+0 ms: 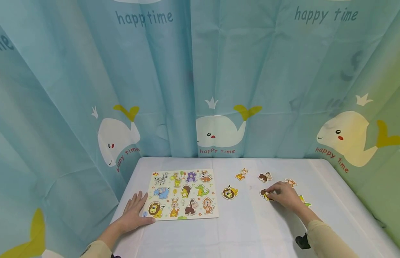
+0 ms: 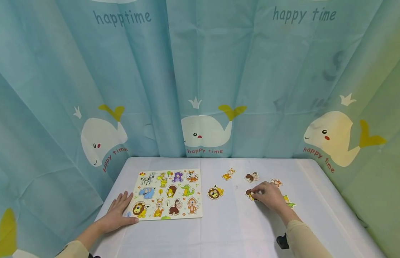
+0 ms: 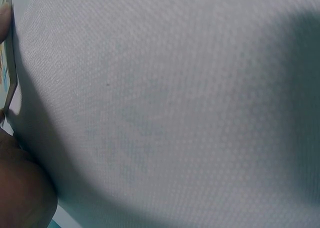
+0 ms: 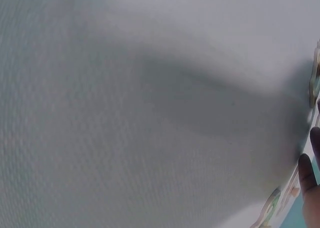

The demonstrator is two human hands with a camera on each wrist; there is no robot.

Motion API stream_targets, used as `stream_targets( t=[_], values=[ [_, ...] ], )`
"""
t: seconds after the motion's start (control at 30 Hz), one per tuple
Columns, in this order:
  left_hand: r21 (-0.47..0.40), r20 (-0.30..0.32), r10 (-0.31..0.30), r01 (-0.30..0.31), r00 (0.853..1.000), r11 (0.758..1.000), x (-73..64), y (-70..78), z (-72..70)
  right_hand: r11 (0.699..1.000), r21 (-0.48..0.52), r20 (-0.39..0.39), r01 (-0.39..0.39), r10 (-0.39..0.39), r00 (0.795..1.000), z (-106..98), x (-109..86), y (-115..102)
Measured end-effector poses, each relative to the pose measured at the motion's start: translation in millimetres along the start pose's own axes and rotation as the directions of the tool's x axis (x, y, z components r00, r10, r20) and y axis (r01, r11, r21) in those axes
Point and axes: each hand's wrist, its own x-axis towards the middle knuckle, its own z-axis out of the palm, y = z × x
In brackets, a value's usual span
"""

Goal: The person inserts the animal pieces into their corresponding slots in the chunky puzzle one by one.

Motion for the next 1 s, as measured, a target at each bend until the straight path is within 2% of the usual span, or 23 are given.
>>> stream_targets(
  t=[0.5,1.0],
  values=[
    [-0.007,0.006,-0.003,0.003,1.000,1.000,1.2,1.6,-1.1,0.999,-0.005,0.026,-0.044,0.044,0.999,1.5,-0.2,1.4],
    [-0.004,0.009,-0.001,0.001,1.000,1.000,-0.4,3.7,-2.2,1.000,-0.006,0.008,-0.020,0.020,1.000,1.6,-3.1,0.8]
  ],
)
